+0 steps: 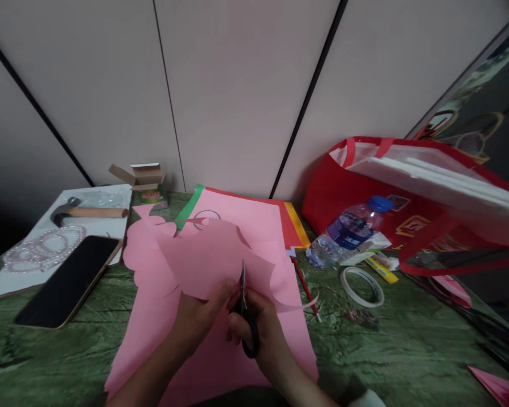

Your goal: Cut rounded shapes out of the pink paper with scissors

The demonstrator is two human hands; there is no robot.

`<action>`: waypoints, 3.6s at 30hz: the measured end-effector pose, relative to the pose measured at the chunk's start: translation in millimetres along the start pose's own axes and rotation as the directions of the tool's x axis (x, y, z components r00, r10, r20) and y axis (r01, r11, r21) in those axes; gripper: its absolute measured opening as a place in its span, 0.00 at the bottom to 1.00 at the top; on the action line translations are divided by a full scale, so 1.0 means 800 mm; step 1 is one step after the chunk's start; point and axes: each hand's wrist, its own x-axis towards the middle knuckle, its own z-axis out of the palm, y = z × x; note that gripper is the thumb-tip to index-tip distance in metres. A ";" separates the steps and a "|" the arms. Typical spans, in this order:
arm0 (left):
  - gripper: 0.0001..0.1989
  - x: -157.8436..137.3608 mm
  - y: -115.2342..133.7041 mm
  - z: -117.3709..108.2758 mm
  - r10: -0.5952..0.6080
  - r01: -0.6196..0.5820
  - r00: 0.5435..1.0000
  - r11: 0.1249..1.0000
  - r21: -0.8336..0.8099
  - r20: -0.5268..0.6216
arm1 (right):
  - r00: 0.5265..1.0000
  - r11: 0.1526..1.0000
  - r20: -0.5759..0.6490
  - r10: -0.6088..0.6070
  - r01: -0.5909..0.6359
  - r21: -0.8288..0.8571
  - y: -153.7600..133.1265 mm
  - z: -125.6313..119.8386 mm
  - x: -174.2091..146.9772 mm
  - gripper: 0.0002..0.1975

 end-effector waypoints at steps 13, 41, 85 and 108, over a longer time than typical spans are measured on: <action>0.06 -0.013 0.017 0.009 -0.114 0.115 0.993 0.987 -0.116 0.014 | 0.997 0.996 0.003 -0.077 0.077 -0.033 -0.002 -0.008 0.008 0.14; 0.05 -0.009 0.012 0.008 -0.096 0.097 0.995 0.990 -0.099 0.017 | 0.998 0.997 0.025 -0.063 0.064 -0.041 -0.005 -0.010 0.005 0.13; 0.05 -0.013 0.012 0.008 -0.011 0.014 1.000 0.995 -0.099 0.025 | 0.994 0.984 0.023 -0.108 0.110 -0.141 -0.011 -0.009 0.005 0.14; 0.05 -0.004 0.011 -0.002 0.051 -0.039 0.986 0.997 -0.072 0.160 | 0.998 0.988 -0.052 -0.047 0.039 -0.151 -0.007 -0.008 0.004 0.11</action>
